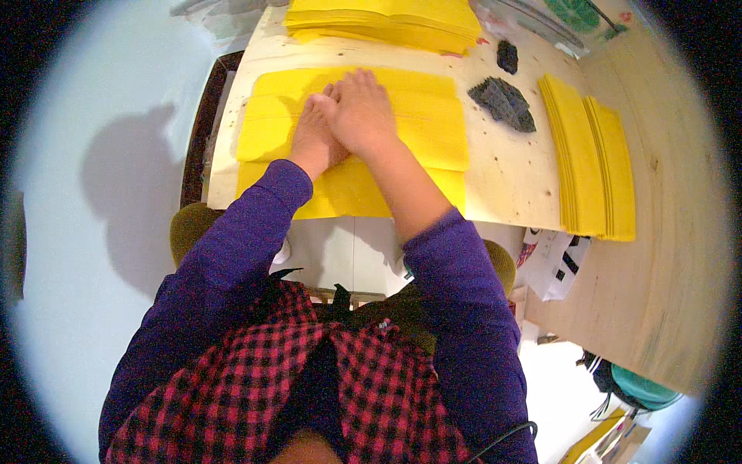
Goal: The person folds multiple yellow sheets on a wooden workbench, aligning edges and pressing creases with both hands. They repeatedly pick up, fold, and stack the sheets, occasionally smoothing the folds before moving to the next sheet.
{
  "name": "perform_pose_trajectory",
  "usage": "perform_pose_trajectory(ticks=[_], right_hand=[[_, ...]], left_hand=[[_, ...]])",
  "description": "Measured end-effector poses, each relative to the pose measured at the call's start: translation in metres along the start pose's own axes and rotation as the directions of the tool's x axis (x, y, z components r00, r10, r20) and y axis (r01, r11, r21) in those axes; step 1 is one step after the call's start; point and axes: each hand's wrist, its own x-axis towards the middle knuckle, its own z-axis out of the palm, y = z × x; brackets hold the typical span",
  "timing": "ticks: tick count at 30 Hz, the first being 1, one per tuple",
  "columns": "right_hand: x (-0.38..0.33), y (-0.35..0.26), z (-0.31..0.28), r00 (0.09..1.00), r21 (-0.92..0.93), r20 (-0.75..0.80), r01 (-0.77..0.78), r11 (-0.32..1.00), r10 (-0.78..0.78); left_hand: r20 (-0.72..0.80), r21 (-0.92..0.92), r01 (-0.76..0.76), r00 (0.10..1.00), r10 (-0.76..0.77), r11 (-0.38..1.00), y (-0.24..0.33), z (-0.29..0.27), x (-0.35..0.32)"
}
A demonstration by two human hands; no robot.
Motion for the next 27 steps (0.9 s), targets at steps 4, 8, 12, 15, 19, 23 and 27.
perform_pose_trajectory(ticks=[4, 8, 12, 15, 19, 23, 27], right_hand=[[0.007, -0.016, 0.018, 0.987, -0.027, -0.053, -0.15, 0.988, 0.149], [0.002, -0.004, 0.021, 0.964, -0.036, 0.005, -0.265, 0.964, 0.265], [0.005, -0.002, 0.023, 0.964, -0.058, -0.041, -0.263, 0.963, 0.261], [0.002, -0.002, 0.019, 0.944, -0.081, 0.028, -0.326, 0.942, 0.33], [-0.003, -0.004, 0.016, 0.954, -0.035, 0.015, -0.299, 0.954, 0.3], [-0.002, 0.0, 0.016, 0.945, -0.088, 0.069, -0.314, 0.945, 0.321], [-0.018, 0.018, 0.011, 0.936, -0.255, 0.059, -0.323, 0.911, 0.348]], left_hand=[[-0.023, 0.043, 0.003, 1.0, -0.002, 0.999, -0.003, 0.0, -0.001], [-0.023, -0.075, 0.036, 0.999, -0.037, 0.997, -0.001, 0.0, -0.005], [-0.028, -0.107, 0.015, 0.999, -0.018, 0.994, -0.001, -0.001, -0.004], [-0.077, -0.026, 0.021, 0.997, -0.023, 0.999, -0.001, 0.002, -0.003], [-0.116, -0.051, 0.005, 0.993, -0.011, 0.999, -0.001, 0.006, -0.005], [-0.093, -0.03, 0.024, 0.995, -0.027, 0.999, 0.0, 0.008, -0.004], [-0.039, -0.037, 0.072, 0.997, -0.073, 0.997, -0.001, 0.011, 0.002]])
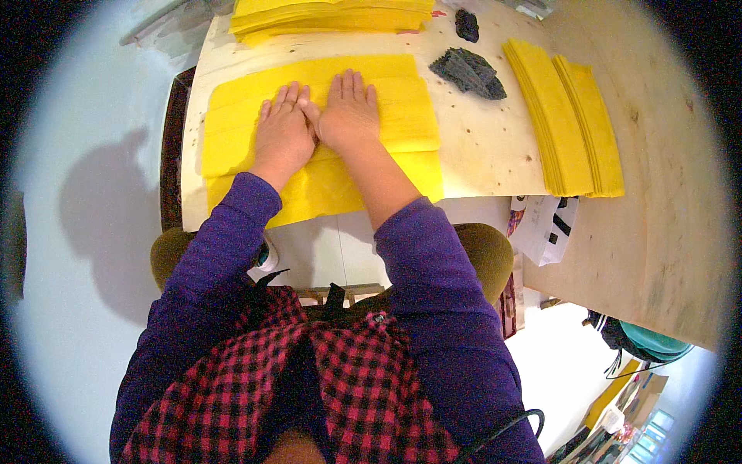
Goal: The person folds multiple yellow sheets on a wooden workbench, aligning edges and pressing creases with both hands. They repeatedly pick up, fold, and stack the sheets, occasionally smoothing the folds before moving to the next sheet.
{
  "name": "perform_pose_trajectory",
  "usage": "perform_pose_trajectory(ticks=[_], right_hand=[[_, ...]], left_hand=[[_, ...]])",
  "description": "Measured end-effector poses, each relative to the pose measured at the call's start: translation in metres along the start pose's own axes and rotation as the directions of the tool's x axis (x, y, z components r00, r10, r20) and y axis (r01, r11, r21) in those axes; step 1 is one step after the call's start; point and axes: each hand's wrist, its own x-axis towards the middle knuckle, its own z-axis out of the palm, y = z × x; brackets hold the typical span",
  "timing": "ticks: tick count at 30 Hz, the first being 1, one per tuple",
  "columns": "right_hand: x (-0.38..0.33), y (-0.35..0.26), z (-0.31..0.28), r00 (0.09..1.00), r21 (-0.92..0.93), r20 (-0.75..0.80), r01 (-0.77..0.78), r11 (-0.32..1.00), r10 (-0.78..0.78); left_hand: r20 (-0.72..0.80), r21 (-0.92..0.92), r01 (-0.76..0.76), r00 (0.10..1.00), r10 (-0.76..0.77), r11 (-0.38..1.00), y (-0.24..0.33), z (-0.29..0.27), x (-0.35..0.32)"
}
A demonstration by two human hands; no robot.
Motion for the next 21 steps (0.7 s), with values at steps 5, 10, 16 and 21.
perform_pose_trajectory(ticks=[5, 10, 16, 21], right_hand=[[-0.012, 0.044, -0.011, 0.997, -0.126, -0.032, -0.079, 0.989, 0.076], [-0.015, 0.062, -0.014, 0.992, -0.235, -0.052, -0.124, 0.964, 0.115], [-0.013, 0.066, -0.009, 0.994, -0.271, -0.04, -0.113, 0.956, 0.106], [-0.015, 0.075, -0.015, 0.982, -0.227, -0.027, -0.187, 0.956, 0.186]], left_hand=[[-0.017, 0.034, -0.021, 1.0, 0.021, 0.999, 0.001, 0.0, -0.001], [-0.008, 0.052, 0.03, 1.0, -0.03, 0.998, -0.005, -0.007, -0.003], [0.028, 0.141, 0.156, 0.986, -0.161, 0.978, -0.05, -0.019, -0.013], [0.023, 0.149, 0.245, 0.968, -0.251, 0.958, -0.074, -0.024, -0.021]])
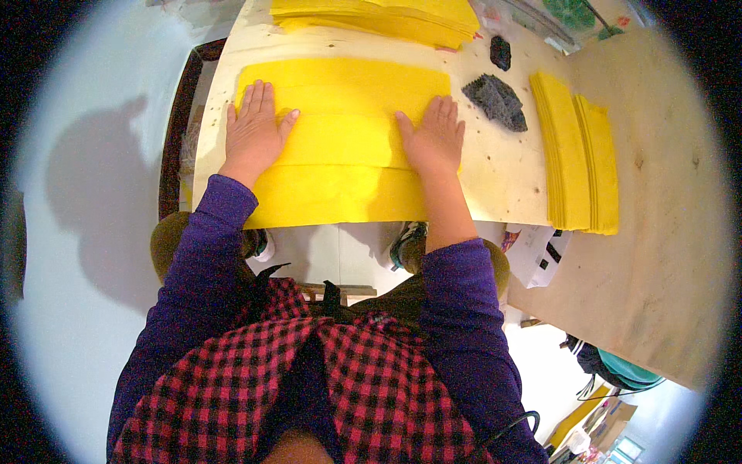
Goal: The person folds multiple yellow sheets on a wooden workbench, aligning edges and pressing creases with both hands. They repeatedly pick up, fold, and stack the sheets, occasionally smoothing the folds before moving to the next sheet.
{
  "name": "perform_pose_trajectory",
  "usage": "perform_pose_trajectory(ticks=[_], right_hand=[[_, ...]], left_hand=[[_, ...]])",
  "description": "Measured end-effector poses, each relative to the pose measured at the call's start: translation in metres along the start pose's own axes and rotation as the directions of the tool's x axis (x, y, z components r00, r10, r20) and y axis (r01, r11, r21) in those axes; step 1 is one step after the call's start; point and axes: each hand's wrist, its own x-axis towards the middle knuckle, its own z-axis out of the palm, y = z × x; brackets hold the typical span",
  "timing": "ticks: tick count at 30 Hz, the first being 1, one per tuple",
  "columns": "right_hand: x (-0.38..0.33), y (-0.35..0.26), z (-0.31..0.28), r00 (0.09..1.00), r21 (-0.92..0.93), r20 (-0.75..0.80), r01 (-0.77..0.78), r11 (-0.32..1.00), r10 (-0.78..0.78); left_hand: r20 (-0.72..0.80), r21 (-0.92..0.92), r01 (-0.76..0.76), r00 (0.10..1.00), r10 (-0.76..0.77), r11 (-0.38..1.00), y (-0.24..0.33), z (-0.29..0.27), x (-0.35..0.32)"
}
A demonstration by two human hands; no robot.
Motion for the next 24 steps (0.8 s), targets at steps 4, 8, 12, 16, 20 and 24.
perform_pose_trajectory(ticks=[4, 8, 12, 16, 20, 24], right_hand=[[-0.003, 0.013, -0.003, 1.0, -0.017, 0.012, -0.025, 1.0, 0.025], [0.001, 0.006, -0.02, 1.0, -0.096, 0.006, 0.001, 0.995, -0.001], [0.005, -0.038, -0.04, 0.987, -0.057, -0.008, 0.157, 0.986, -0.158], [-0.008, -0.123, -0.013, 0.929, 0.181, -0.093, 0.369, 0.912, -0.358], [-0.012, -0.114, 0.003, 0.945, 0.13, -0.086, 0.325, 0.937, -0.316], [-0.004, -0.058, 0.0, 0.985, 0.048, -0.021, 0.173, 0.984, -0.172]], left_hand=[[0.007, -0.073, 0.037, 0.999, -0.037, 0.997, -0.001, -0.002, -0.003], [-0.006, -0.075, 0.04, 0.999, -0.04, 0.996, -0.002, -0.006, -0.003], [-0.005, -0.071, 0.038, 0.999, -0.039, 0.997, 0.0, -0.007, -0.004], [-0.01, -0.084, 0.024, 1.0, -0.025, 0.996, 0.0, -0.007, -0.003], [-0.02, -0.066, 0.02, 1.0, -0.021, 0.998, 0.0, -0.007, -0.004], [0.013, -0.029, 0.04, 0.999, -0.04, 0.999, 0.002, -0.008, -0.002]])
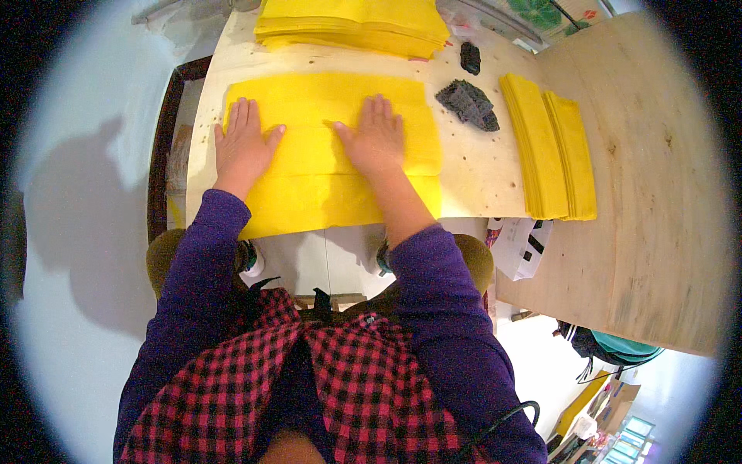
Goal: The person folds multiple yellow sheets on a wooden workbench, aligning edges and pressing creases with both hands. They repeatedly pick up, fold, and stack the sheets, occasionally smoothing the folds before moving to the next sheet.
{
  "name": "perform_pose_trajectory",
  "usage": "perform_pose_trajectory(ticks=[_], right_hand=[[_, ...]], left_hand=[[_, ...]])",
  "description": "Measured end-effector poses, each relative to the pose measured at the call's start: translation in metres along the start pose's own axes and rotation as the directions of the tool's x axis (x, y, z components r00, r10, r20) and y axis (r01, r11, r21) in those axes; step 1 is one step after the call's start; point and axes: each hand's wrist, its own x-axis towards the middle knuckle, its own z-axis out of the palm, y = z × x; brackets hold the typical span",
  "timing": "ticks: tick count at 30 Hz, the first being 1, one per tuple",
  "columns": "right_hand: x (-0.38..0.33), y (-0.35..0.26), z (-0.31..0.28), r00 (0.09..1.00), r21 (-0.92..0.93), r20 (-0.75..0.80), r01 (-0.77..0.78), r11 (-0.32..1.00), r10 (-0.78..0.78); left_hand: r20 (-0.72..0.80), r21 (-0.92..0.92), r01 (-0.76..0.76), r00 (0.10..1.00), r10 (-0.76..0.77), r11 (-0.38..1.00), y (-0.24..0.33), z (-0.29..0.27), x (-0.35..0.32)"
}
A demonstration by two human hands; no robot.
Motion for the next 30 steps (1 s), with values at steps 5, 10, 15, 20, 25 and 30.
perform_pose_trajectory(ticks=[5, 10, 15, 20, 25, 30], right_hand=[[-0.007, 0.052, -0.006, 0.985, -0.063, 0.055, -0.162, 0.985, 0.166], [-0.013, 0.087, -0.007, 0.945, -0.047, 0.109, -0.305, 0.951, 0.309], [-0.016, 0.108, -0.022, 0.963, -0.016, -0.057, -0.266, 0.964, 0.265], [0.018, 0.086, -0.035, 0.978, 0.197, -0.148, 0.177, 0.964, -0.15], [0.058, 0.068, -0.043, 0.961, 0.305, 0.122, 0.203, 0.93, -0.25], [0.076, 0.087, -0.058, 0.901, 0.185, 0.354, 0.195, 0.963, -0.25]], left_hand=[[-0.013, -0.06, -0.013, 1.0, 0.012, 0.998, -0.003, -0.001, -0.001], [0.008, -0.104, 0.002, 1.0, -0.001, 0.995, -0.004, 0.0, -0.001], [-0.024, -0.106, -0.009, 1.0, 0.007, 0.994, -0.005, 0.001, -0.004], [-0.028, -0.112, -0.008, 1.0, 0.005, 0.994, -0.004, 0.0, -0.003], [-0.043, -0.137, -0.015, 0.999, 0.009, 0.99, -0.005, 0.0, -0.003], [-0.023, -0.129, -0.006, 1.0, 0.003, 0.992, -0.004, 0.0, -0.002]])
